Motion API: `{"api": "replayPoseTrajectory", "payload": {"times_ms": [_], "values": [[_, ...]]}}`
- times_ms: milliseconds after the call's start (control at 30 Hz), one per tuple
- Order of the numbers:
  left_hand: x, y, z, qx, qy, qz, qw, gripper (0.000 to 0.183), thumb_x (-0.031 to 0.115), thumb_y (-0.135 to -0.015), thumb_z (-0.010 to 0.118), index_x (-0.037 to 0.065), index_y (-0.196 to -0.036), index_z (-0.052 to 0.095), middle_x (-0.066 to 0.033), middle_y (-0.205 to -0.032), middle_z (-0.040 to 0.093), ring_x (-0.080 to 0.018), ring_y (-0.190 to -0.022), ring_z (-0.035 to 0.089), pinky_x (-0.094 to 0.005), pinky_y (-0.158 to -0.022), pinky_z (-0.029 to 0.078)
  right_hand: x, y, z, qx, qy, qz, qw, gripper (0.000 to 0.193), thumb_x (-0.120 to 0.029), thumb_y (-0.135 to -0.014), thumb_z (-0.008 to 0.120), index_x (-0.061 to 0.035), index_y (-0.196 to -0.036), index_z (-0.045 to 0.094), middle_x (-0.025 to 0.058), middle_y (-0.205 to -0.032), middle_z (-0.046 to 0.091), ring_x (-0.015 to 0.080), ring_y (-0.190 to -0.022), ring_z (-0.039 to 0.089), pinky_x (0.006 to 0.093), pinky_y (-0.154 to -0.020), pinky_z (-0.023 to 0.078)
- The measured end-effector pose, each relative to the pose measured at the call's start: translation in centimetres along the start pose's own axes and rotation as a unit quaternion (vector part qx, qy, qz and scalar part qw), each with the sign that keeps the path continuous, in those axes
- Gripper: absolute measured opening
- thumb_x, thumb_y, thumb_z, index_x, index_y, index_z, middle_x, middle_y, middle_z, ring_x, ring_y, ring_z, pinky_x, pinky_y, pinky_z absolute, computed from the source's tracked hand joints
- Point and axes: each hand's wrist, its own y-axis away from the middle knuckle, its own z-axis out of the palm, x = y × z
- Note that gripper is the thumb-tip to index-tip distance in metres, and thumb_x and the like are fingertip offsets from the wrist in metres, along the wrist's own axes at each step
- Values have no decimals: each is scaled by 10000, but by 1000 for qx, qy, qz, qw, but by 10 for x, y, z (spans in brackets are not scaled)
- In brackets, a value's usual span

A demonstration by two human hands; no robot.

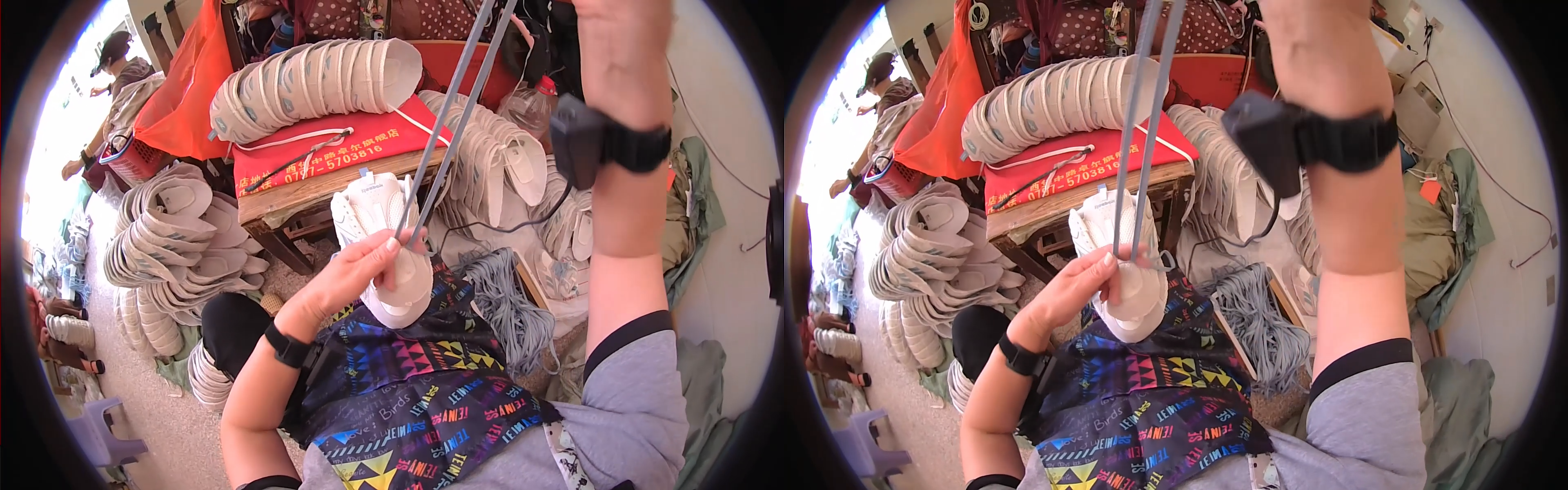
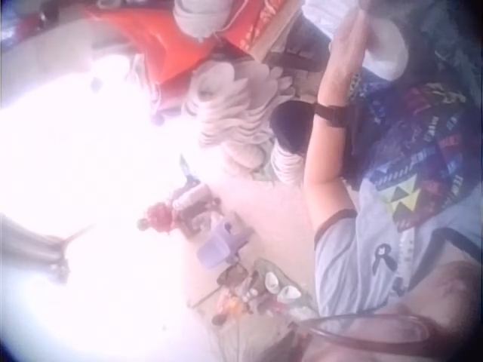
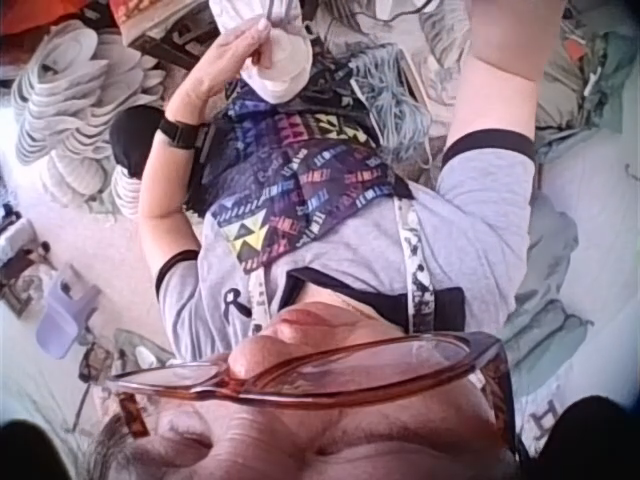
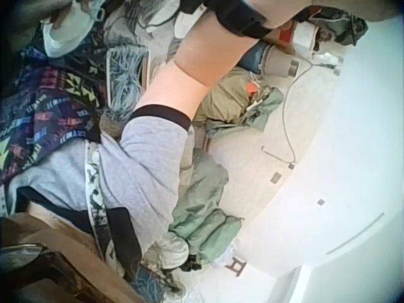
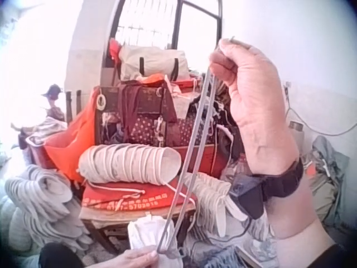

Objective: Lacing a white sneaker in a workshop environment.

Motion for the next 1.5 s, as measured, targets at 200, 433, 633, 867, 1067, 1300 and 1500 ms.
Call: {"api": "replayPoseTrajectory", "payload": {"times_ms": [200, 433, 633, 867, 1067, 1300, 1500], "values": [[45, 39, 33, -42, -76, 23, 996, 380, 278, -1047, 428, 25, -822, 601, 2, -723, 521, -86, -672, 454, -253, -617, 391, 103, 51, -59, -67, 30, 219, 973, 109, -89, -924, 602, 1, -984, 614, 84, -827, 674, 131, -674, 658, 237, -609, 549], [84, 51, -16, 182, 108, 230, 950, 380, 285, -1035, 388, 97, -708, 438, 29, -596, 361, -84, -492, 324, -247, -473, 268, 97, 192, -75, -369, 173, 437, 802, 188, -105, -930, 573, -53, -1108, 604, 19, -948, 628, 79, -762, 621, 244, -658, 520], [17, 48, -34, 356, 129, 100, 920, 357, 265, -1026, 425, 91, -716, 454, 47, -607, 312, -61, -518, 284, -239, -487, 229, 57, 293, -65, -492, 208, 363, 763, 213, -145, -814, 718, -24, -955, 615, 62, -837, 619, 140, -783, 590, 300, -730, 488], [3, 43, -43, 368, 103, 60, 922, 319, 246, -1034, 398, 97, -758, 456, 41, -617, 346, -62, -503, 300, -230, -483, 267, 44, 302, -68, -369, -15, 603, 707, 241, -184, -824, 747, -30, -925, 592, -3, -823, 557, 98, -730, 542, 269, -686, 452], [33, 39, -43, 352, 118, 86, 925, 325, 269, -1029, 419, 88, -766, 480, 45, -612, 350, -59, -501, 301, -233, -486, 264, 27, 289, -86, -465, -82, 506, 722, 150, -143, -856, 726, -61, -901, 608, -53, -802, 520, 43, -710, 498, 221, -635, 420], [77, 23, -44, 273, 149, 154, 938, 340, 277, -1047, 361, 103, -766, 440, 44, -619, 338, -60, -489, 278, -231, -495, 253, 17, 300, -85, -258, 238, 477, 805, 150, -114, -902, 645, -32, -1025, 621, 49, -762, 639, 72, -654, 557, 239, -597, 464], [98, -8, -57, 219, 138, 160, 953, 335, 256, -1027, 406, 94, -736, 446, 37, -611, 332, -74, -495, 304, -245, -499, 277, 0, 324, -45, -440, 210, 104, 867, 217, -121, -783, 676, -39, -980, 637, 74, -885, 593, 265, -844, 575, 377, -740, 476]]}}
